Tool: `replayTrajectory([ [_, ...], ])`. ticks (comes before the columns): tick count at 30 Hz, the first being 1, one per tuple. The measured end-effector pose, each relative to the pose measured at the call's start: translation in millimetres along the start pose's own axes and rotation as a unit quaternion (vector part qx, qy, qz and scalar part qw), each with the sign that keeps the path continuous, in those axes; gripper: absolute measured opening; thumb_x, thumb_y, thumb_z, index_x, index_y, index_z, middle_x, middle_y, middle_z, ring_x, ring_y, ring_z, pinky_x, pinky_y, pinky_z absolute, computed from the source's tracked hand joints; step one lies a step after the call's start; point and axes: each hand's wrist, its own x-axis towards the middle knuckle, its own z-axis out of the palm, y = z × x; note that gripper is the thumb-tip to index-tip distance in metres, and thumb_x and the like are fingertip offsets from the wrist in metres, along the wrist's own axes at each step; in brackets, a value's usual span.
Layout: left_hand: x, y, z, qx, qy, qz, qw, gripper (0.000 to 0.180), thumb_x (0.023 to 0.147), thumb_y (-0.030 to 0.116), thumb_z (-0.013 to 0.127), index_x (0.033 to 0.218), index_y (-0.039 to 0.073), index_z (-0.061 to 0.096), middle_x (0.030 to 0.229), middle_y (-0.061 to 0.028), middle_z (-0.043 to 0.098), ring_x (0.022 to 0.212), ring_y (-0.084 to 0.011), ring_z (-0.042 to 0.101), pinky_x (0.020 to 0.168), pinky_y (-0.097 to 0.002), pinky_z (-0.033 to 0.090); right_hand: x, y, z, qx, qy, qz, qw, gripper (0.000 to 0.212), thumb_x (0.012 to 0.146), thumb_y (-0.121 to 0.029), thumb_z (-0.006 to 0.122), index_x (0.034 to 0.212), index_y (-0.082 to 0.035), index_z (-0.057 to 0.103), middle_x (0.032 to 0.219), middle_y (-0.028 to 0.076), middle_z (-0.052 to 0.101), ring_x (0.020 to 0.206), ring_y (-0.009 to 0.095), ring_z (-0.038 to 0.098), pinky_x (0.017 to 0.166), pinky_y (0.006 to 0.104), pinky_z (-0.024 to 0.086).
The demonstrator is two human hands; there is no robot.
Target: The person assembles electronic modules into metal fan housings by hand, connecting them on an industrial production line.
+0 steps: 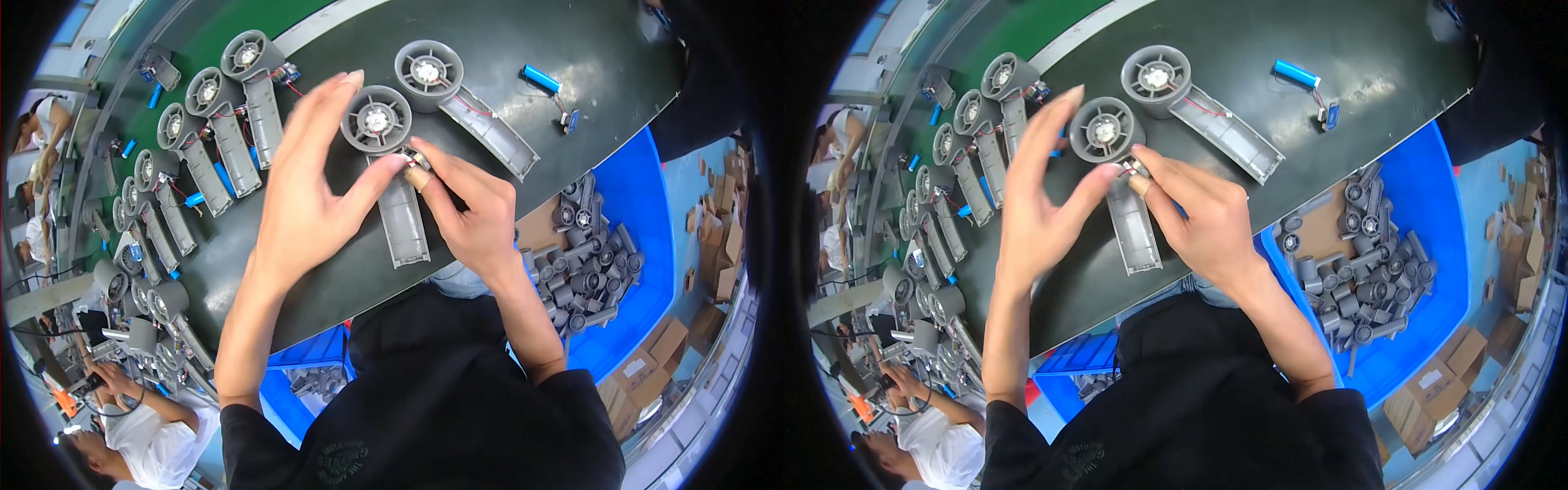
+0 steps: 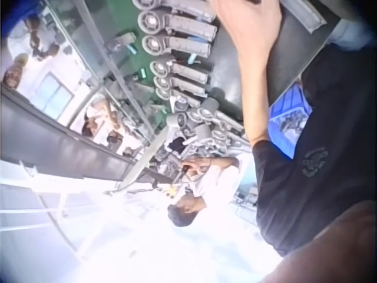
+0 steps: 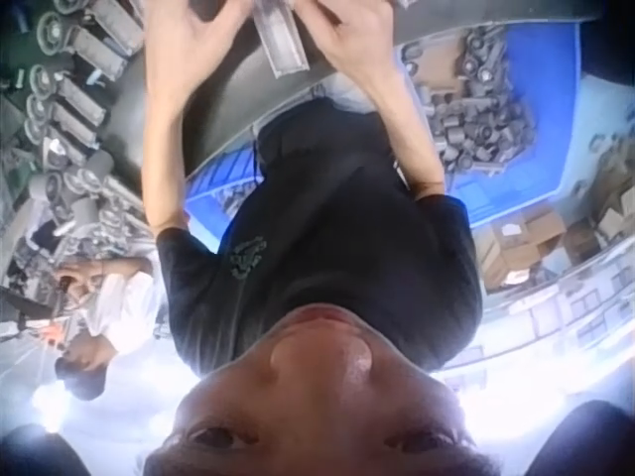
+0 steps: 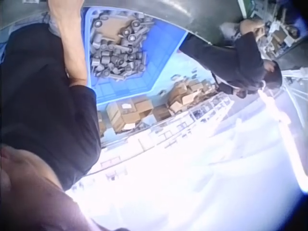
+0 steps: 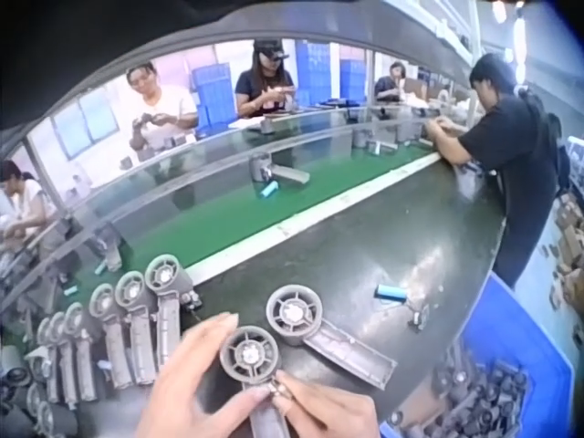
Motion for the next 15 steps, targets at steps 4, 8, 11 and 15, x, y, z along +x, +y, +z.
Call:
replayTrajectory([
  [4, 4, -9, 5, -0.133, -0.047, -0.121, 0.983, 0.069, 0.075, 0.015, 0.085, 0.137, 0.003, 0.057, 0.127, -0.0136, 0.064, 0.113, -0.0193, 0.061, 0.093, -0.0299, 0.047, 0, -3, -4, 0.030, -0.009, 0.027, 0.999, 0.032, 0.087, 0.004, 0.068, 0.119, 0.002, 0.069, 0.097, 0.015, 0.074, 0.083, 0.015, 0.070, 0.074, 0.0267, 0.054],
  [8, 9, 11, -11, -0.092, -0.020, -0.106, 0.990, 0.071, 0.069, 0.014, 0.089, 0.133, 0.000, 0.060, 0.122, -0.0139, 0.065, 0.110, -0.0203, 0.063, 0.095, -0.0324, 0.048, 2, -9, -10, 0.091, -0.004, 0.049, 0.995, 0.033, 0.087, 0.005, 0.067, 0.120, 0.003, 0.068, 0.102, 0.012, 0.074, 0.088, 0.013, 0.067, 0.075, 0.0250, 0.053],
  [11, 15, 20, -25, -0.042, 0.052, 0.032, 0.997, 0.072, 0.066, 0.013, 0.090, 0.130, -0.002, 0.060, 0.125, -0.0165, 0.065, 0.111, -0.0273, 0.063, 0.095, -0.0368, 0.049, 9, -19, -15, 0.145, 0.023, -0.008, 0.989, 0.036, 0.083, 0.005, 0.071, 0.120, 0.005, 0.068, 0.100, 0.015, 0.074, 0.086, 0.012, 0.068, 0.074, 0.0237, 0.052],
  [15, 27, 37, -46, -0.017, 0.075, 0.087, 0.993, 0.073, 0.065, 0.012, 0.090, 0.129, -0.004, 0.059, 0.125, -0.0200, 0.064, 0.112, -0.0317, 0.063, 0.096, -0.0388, 0.049, 24, -27, -23, 0.143, 0.027, -0.099, 0.984, 0.037, 0.081, 0.004, 0.075, 0.118, 0.005, 0.069, 0.105, 0.020, 0.073, 0.088, 0.024, 0.073, 0.077, 0.0304, 0.057],
])
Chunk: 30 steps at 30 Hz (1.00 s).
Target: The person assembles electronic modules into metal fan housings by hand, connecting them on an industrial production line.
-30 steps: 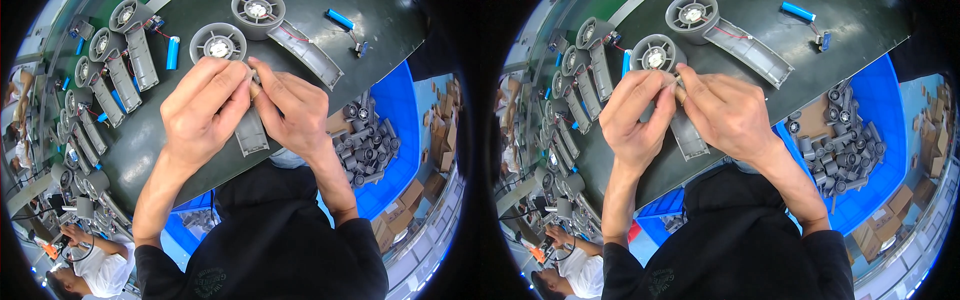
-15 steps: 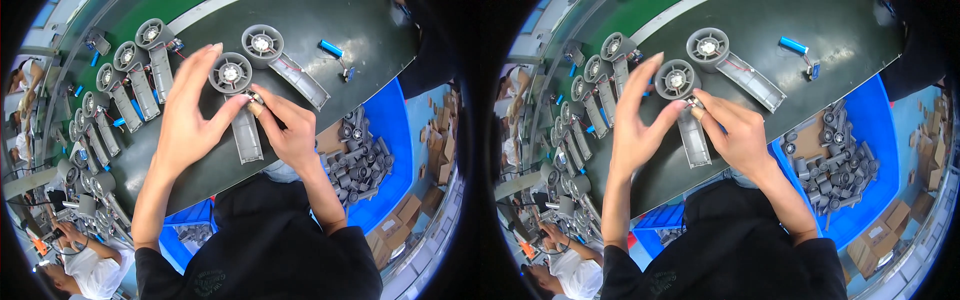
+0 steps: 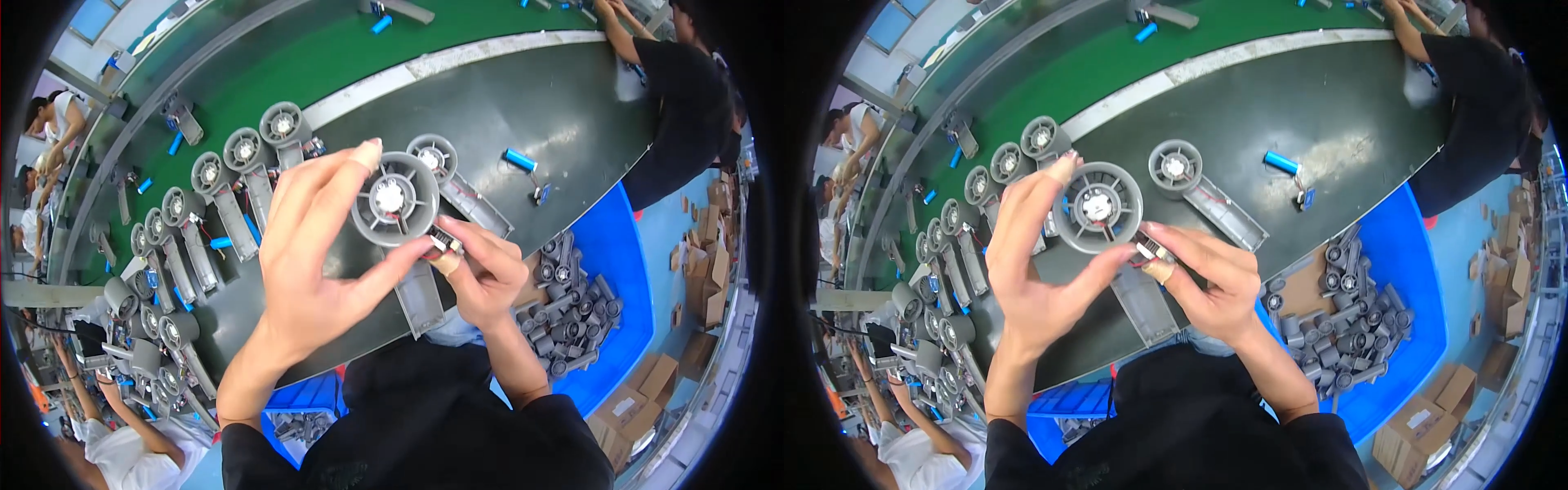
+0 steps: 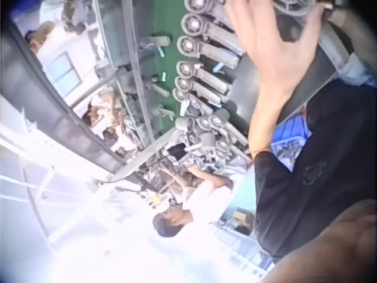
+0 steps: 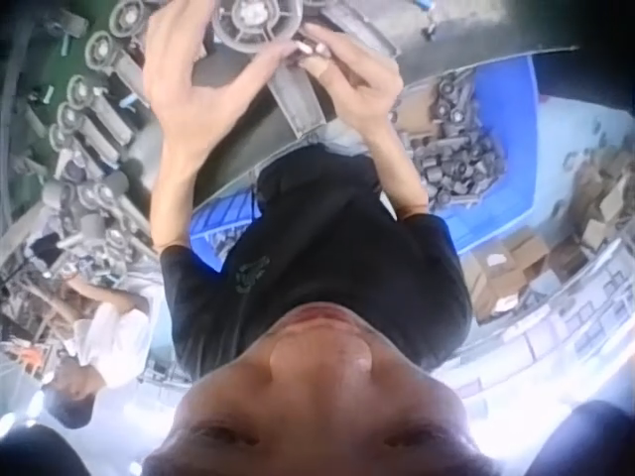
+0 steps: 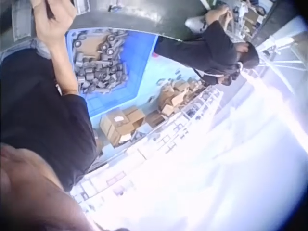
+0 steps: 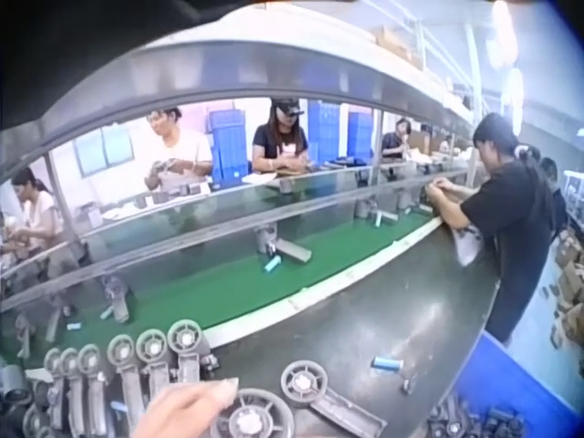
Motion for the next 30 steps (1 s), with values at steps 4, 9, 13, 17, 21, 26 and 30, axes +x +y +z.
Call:
replayTrajectory([
  [4, 13, 5, -15, 0.022, 0.017, 0.029, 0.999, 0.076, 0.064, 0.012, 0.090, 0.131, -0.006, 0.057, 0.122, -0.0208, 0.065, 0.110, -0.0325, 0.062, 0.094, -0.0403, 0.049, 25, -8, 2, 0.000, -0.015, -0.057, 0.998, 0.038, 0.079, 0.004, 0.076, 0.117, 0.005, 0.069, 0.105, 0.022, 0.072, 0.088, 0.028, 0.074, 0.074, 0.0306, 0.058],
  [9, 28, -2, -25, 0.036, 0.043, 0.039, 0.998, 0.076, 0.064, 0.012, 0.090, 0.131, -0.006, 0.057, 0.123, -0.0206, 0.065, 0.110, -0.0321, 0.062, 0.094, -0.0396, 0.048, 52, -7, 7, -0.009, -0.029, -0.101, 0.994, 0.038, 0.078, 0.005, 0.076, 0.115, 0.006, 0.069, 0.106, 0.023, 0.072, 0.090, 0.029, 0.074, 0.074, 0.0314, 0.059],
  [13, 43, -14, -30, 0.038, 0.083, 0.034, 0.995, 0.071, 0.062, 0.011, 0.089, 0.126, -0.004, 0.062, 0.114, -0.0180, 0.066, 0.101, -0.0334, 0.063, 0.088, -0.0411, 0.050, 75, -3, 14, -0.009, -0.044, -0.096, 0.994, 0.037, 0.080, 0.004, 0.075, 0.116, 0.005, 0.069, 0.106, 0.021, 0.073, 0.088, 0.027, 0.074, 0.074, 0.0313, 0.058],
  [17, 72, -58, -26, 0.035, 0.094, -0.080, 0.992, 0.066, 0.068, 0.016, 0.086, 0.126, -0.005, 0.061, 0.113, -0.0195, 0.067, 0.103, -0.0324, 0.065, 0.091, -0.0384, 0.051, 128, 17, 35, 0.007, -0.095, 0.065, 0.993, 0.033, 0.092, -0.005, 0.068, 0.124, 0.004, 0.065, 0.106, 0.012, 0.073, 0.091, 0.012, 0.068, 0.079, 0.0255, 0.053],
  [21, 117, -145, -30, 0.118, 0.058, -0.207, 0.970, 0.067, 0.071, 0.034, 0.081, 0.121, -0.008, 0.064, 0.112, -0.0254, 0.069, 0.104, -0.0352, 0.068, 0.092, -0.0392, 0.052, 207, 83, 77, 0.041, -0.204, 0.209, 0.955, 0.036, 0.097, -0.022, 0.066, 0.122, 0.004, 0.066, 0.089, 0.003, 0.069, 0.074, 0.006, 0.058, 0.068, 0.0242, 0.049],
  [26, 147, -243, -35, 0.166, 0.014, -0.254, 0.953, 0.067, 0.075, 0.036, 0.080, 0.123, -0.009, 0.063, 0.108, -0.0226, 0.072, 0.097, -0.0257, 0.071, 0.085, -0.0349, 0.053, 260, 158, 130, 0.032, -0.201, 0.183, 0.962, 0.038, 0.094, -0.023, 0.067, 0.121, 0.004, 0.067, 0.085, 0.003, 0.070, 0.072, 0.006, 0.060, 0.066, 0.0248, 0.050],
  [30, 141, -269, -35, 0.129, 0.028, -0.242, 0.961, 0.062, 0.077, 0.035, 0.079, 0.122, -0.005, 0.065, 0.105, -0.0194, 0.071, 0.093, -0.0281, 0.069, 0.086, -0.0356, 0.053, 265, 182, 150, 0.119, -0.179, 0.142, 0.966, 0.036, 0.091, -0.020, 0.071, 0.120, 0.001, 0.069, 0.088, 0.009, 0.073, 0.072, 0.010, 0.065, 0.069, 0.0273, 0.052],
])
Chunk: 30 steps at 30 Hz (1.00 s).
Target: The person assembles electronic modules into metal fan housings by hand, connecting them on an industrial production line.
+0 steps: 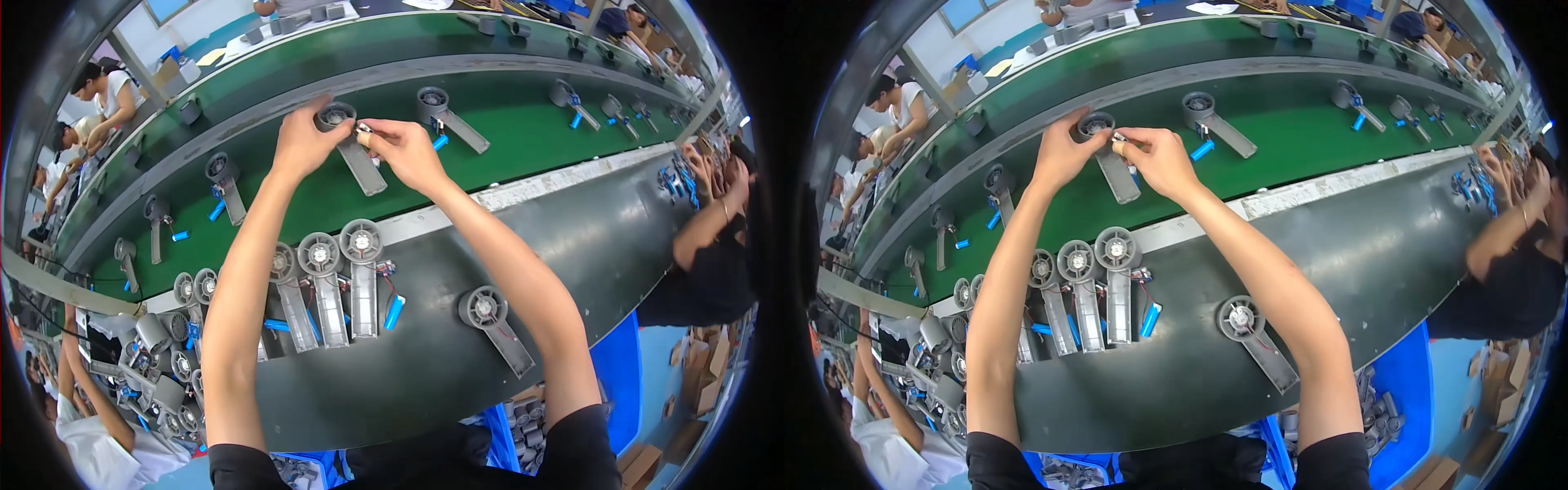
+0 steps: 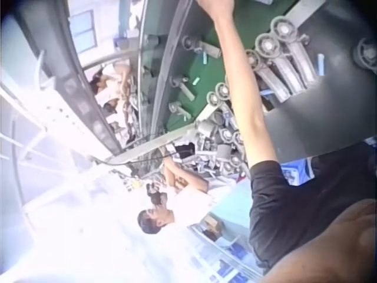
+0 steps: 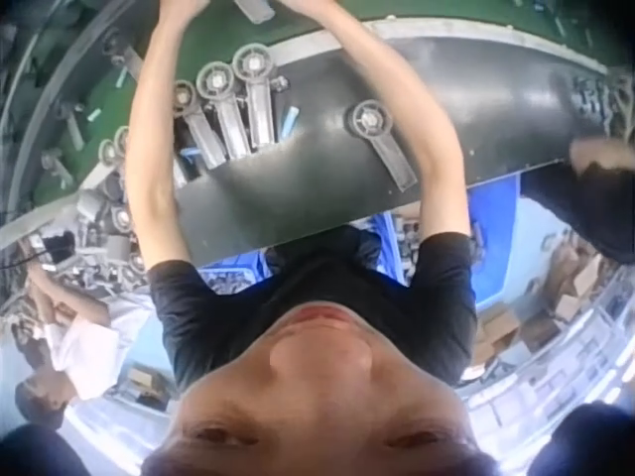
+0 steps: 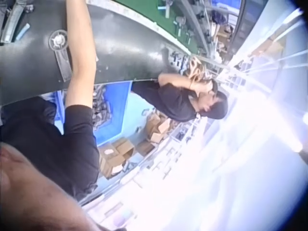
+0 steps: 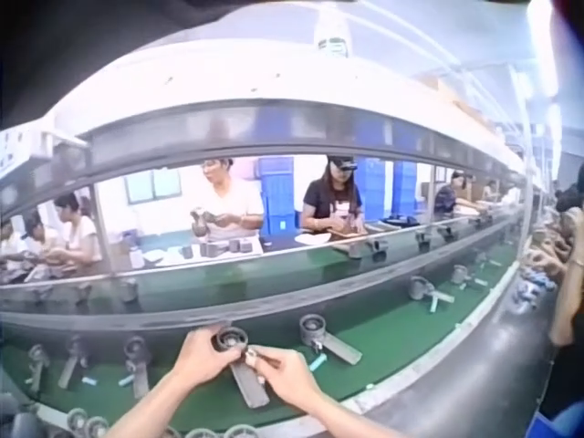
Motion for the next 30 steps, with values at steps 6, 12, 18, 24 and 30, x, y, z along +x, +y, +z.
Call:
replayTrajectory([
  [6, -50, 73, -40, 0.063, 0.192, 0.230, 0.952, 0.053, 0.068, 0.015, 0.083, 0.117, 0.004, 0.068, 0.104, -0.0128, 0.065, 0.096, -0.0290, 0.062, 0.085, -0.0366, 0.050, -56, -65, -8, 0.059, -0.022, -0.067, 0.996, 0.036, 0.090, -0.001, 0.069, 0.126, 0.001, 0.066, 0.117, 0.012, 0.068, 0.099, 0.014, 0.064, 0.083, 0.0274, 0.053],
  [12, -100, 130, -72, 0.050, 0.280, 0.332, 0.899, 0.061, 0.058, 0.023, 0.085, 0.115, 0.008, 0.070, 0.099, -0.0096, 0.059, 0.083, -0.0270, 0.056, 0.074, -0.0379, 0.042, -117, -118, -15, -0.010, 0.009, -0.256, 0.966, 0.039, 0.080, 0.006, 0.074, 0.119, 0.000, 0.070, 0.119, 0.020, 0.069, 0.107, 0.026, 0.068, 0.089, 0.0338, 0.055],
  [18, -129, 155, -92, 0.077, 0.272, 0.340, 0.897, 0.060, 0.062, 0.024, 0.084, 0.115, 0.000, 0.069, 0.104, -0.0152, 0.062, 0.089, -0.0272, 0.059, 0.076, -0.0366, 0.049, -140, -138, -14, 0.011, 0.005, -0.320, 0.947, 0.038, 0.080, 0.004, 0.077, 0.117, 0.000, 0.071, 0.117, 0.022, 0.069, 0.102, 0.027, 0.071, 0.083, 0.0326, 0.058],
  [24, -138, 166, -94, 0.038, 0.286, 0.325, 0.901, 0.055, 0.059, 0.026, 0.086, 0.109, 0.006, 0.073, 0.102, -0.0125, 0.060, 0.086, -0.0294, 0.056, 0.074, -0.0384, 0.045, -148, -149, -15, 0.018, -0.005, -0.323, 0.946, 0.038, 0.080, 0.004, 0.077, 0.117, 0.000, 0.070, 0.118, 0.023, 0.069, 0.101, 0.027, 0.071, 0.083, 0.0328, 0.059],
  [30, -137, 160, -95, 0.033, 0.288, 0.327, 0.899, 0.057, 0.059, 0.025, 0.086, 0.111, 0.006, 0.072, 0.103, -0.0127, 0.060, 0.087, -0.0296, 0.056, 0.075, -0.0392, 0.046, -145, -151, -11, 0.003, -0.003, -0.328, 0.945, 0.039, 0.080, 0.005, 0.077, 0.118, 0.001, 0.070, 0.118, 0.023, 0.069, 0.101, 0.027, 0.071, 0.082, 0.0326, 0.059],
])
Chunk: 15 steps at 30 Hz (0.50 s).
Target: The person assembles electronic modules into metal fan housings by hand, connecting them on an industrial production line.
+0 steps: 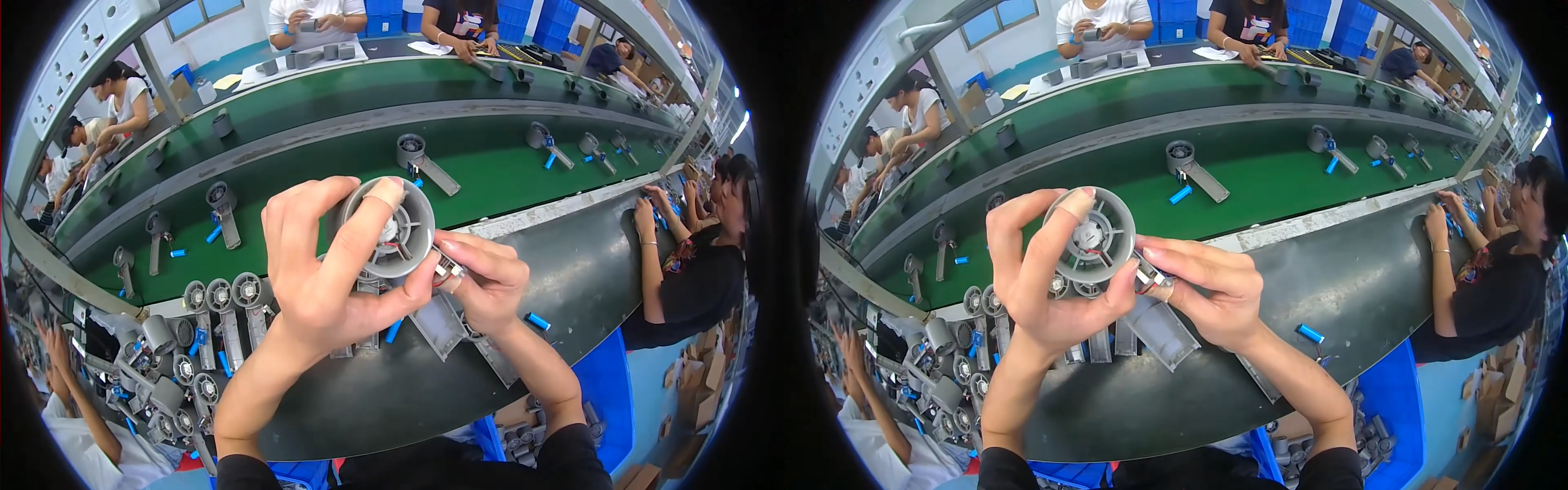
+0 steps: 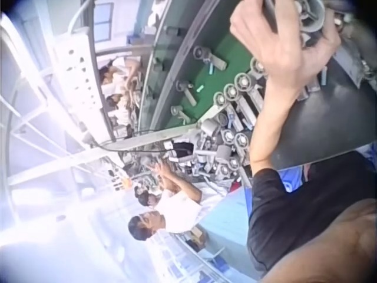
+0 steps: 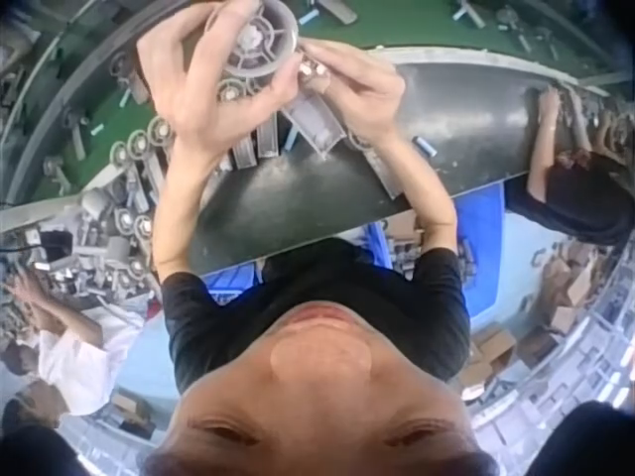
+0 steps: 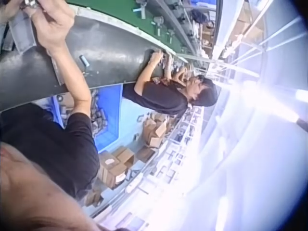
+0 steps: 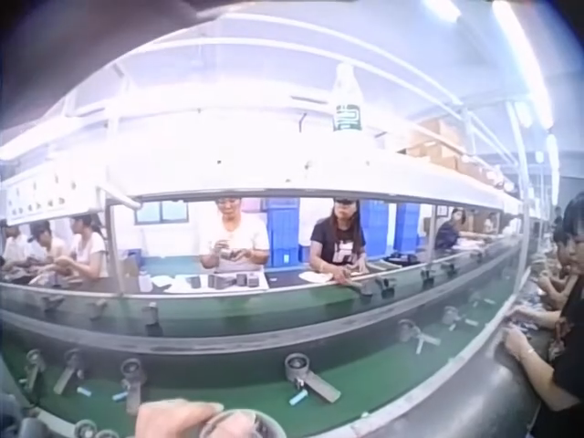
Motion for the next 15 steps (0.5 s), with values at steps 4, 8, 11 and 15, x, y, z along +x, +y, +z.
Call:
replayTrajectory([
  [4, -4, -12, 1, -0.003, -0.010, 0.003, 1.000, 0.059, 0.059, 0.021, 0.085, 0.114, 0.006, 0.070, 0.101, -0.0127, 0.060, 0.087, -0.0300, 0.057, 0.075, -0.0399, 0.046, 2, 12, 5, -0.010, -0.003, 0.018, 1.000, 0.039, 0.080, 0.006, 0.076, 0.118, 0.000, 0.070, 0.118, 0.021, 0.070, 0.101, 0.026, 0.071, 0.082, 0.0320, 0.059],
  [8, -14, -54, 17, -0.003, -0.070, -0.070, 0.995, 0.057, 0.064, 0.015, 0.083, 0.118, 0.002, 0.068, 0.100, -0.0135, 0.062, 0.092, -0.0282, 0.060, 0.081, -0.0365, 0.050, 17, 43, 20, 0.039, 0.013, 0.214, 0.976, 0.034, 0.089, -0.005, 0.072, 0.121, 0.002, 0.068, 0.108, 0.013, 0.072, 0.094, 0.016, 0.068, 0.080, 0.0279, 0.055],
  [11, -30, -119, 41, -0.018, -0.140, -0.218, 0.966, 0.056, 0.072, 0.022, 0.083, 0.120, 0.000, 0.066, 0.098, -0.0147, 0.067, 0.088, -0.0267, 0.065, 0.082, -0.0351, 0.051, 38, 105, 34, 0.065, -0.026, 0.394, 0.916, 0.034, 0.093, -0.018, 0.070, 0.122, 0.001, 0.068, 0.099, 0.005, 0.072, 0.085, 0.007, 0.063, 0.072, 0.0239, 0.051],
  [15, -48, -197, 68, -0.001, -0.290, -0.352, 0.890, 0.068, 0.074, 0.035, 0.081, 0.125, -0.006, 0.061, 0.107, -0.0226, 0.070, 0.098, -0.0259, 0.070, 0.090, -0.0346, 0.052, 44, 193, 58, -0.040, -0.067, 0.397, 0.915, 0.033, 0.091, -0.022, 0.069, 0.112, 0.003, 0.072, 0.087, 0.005, 0.073, 0.078, 0.008, 0.063, 0.071, 0.0251, 0.050],
])
